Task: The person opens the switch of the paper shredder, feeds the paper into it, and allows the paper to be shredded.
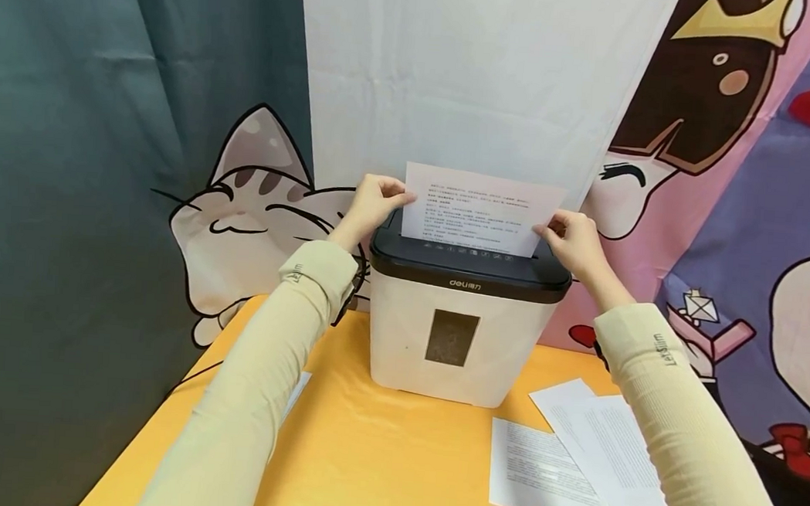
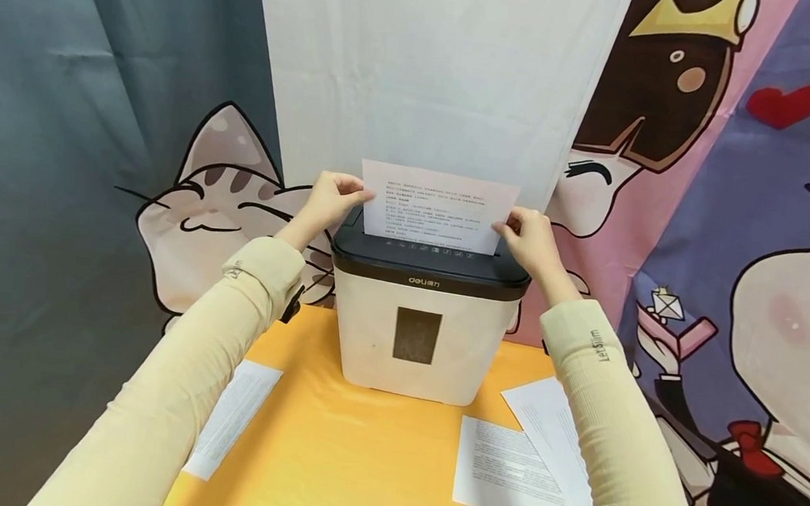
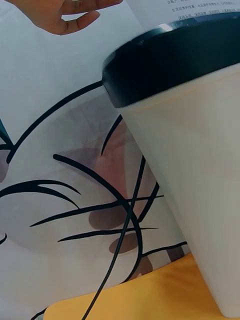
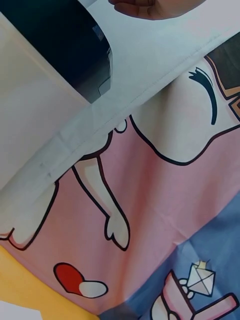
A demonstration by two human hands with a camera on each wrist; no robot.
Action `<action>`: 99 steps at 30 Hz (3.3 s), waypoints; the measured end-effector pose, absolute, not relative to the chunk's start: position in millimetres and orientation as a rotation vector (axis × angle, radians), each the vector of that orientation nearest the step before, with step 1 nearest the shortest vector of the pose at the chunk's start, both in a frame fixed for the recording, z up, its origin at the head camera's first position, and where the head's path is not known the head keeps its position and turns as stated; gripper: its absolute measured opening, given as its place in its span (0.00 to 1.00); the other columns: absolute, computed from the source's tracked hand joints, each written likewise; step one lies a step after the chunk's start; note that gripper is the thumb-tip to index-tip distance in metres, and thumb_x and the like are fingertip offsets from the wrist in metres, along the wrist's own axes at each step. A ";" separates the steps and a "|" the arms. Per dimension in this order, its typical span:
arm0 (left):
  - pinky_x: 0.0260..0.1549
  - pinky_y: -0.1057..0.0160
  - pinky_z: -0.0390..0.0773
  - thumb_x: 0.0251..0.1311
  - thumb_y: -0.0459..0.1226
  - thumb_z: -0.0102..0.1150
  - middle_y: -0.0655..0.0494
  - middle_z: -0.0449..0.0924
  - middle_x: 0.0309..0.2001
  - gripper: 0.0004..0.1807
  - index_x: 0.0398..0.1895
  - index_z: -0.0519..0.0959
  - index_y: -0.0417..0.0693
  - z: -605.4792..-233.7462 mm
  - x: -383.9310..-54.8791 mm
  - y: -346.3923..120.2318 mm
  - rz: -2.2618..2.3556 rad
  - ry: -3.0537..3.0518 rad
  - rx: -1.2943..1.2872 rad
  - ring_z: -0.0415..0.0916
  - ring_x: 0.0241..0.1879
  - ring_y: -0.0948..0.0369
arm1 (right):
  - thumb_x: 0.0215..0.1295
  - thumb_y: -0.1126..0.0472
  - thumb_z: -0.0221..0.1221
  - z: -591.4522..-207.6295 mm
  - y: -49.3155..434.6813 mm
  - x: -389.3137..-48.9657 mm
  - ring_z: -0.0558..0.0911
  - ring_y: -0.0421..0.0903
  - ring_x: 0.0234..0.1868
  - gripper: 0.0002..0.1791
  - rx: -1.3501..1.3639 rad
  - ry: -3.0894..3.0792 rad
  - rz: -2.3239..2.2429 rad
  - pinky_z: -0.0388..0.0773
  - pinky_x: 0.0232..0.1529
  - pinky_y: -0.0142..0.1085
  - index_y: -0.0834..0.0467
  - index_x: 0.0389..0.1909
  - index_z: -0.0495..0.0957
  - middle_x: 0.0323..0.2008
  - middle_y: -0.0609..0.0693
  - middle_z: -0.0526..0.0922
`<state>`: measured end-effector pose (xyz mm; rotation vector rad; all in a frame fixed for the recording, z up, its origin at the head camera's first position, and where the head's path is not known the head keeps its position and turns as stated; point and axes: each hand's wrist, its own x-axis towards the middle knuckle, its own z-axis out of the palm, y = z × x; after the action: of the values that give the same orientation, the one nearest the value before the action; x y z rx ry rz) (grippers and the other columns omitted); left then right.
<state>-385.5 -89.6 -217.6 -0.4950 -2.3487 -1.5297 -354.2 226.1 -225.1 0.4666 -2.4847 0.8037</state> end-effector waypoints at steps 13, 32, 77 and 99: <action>0.45 0.62 0.75 0.59 0.34 0.61 0.37 0.83 0.42 0.13 0.40 0.82 0.31 -230.3 -384.4 -88.6 -1.514 -2.378 -0.447 0.78 0.41 0.53 | 0.62 0.66 0.60 -239.4 226.5 -358.8 0.80 0.52 0.32 0.11 0.455 -2.540 0.816 0.66 0.29 0.22 0.71 0.39 0.81 0.36 0.68 0.84; 0.37 0.63 0.75 0.56 0.38 0.65 0.44 0.85 0.34 0.10 0.33 0.84 0.37 -249.5 -391.4 -93.3 -1.490 -2.329 -0.489 0.79 0.34 0.57 | 0.62 0.65 0.60 -244.7 226.0 -357.4 0.76 0.44 0.26 0.11 0.459 -2.621 0.788 0.69 0.29 0.31 0.71 0.36 0.81 0.32 0.67 0.84; 0.41 0.61 0.74 0.58 0.35 0.62 0.40 0.84 0.38 0.09 0.35 0.82 0.34 -243.7 -380.4 -86.4 -1.298 -2.453 -0.372 0.79 0.39 0.51 | 0.61 0.66 0.59 -247.0 221.2 -356.1 0.81 0.58 0.35 0.11 0.416 -2.638 0.782 0.74 0.40 0.45 0.72 0.38 0.80 0.35 0.69 0.83; 0.37 0.67 0.73 0.57 0.34 0.63 0.43 0.85 0.36 0.08 0.36 0.84 0.38 -250.2 -381.8 -87.7 -1.257 -2.457 -0.457 0.80 0.36 0.54 | 0.63 0.64 0.60 -250.2 217.5 -355.1 0.71 0.39 0.25 0.08 0.411 -2.579 0.826 0.68 0.33 0.33 0.67 0.34 0.81 0.30 0.64 0.82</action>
<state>-381.8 -87.7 -250.2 -0.4571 -2.4568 -1.2566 -355.1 217.5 -250.2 0.4114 -2.5789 0.8262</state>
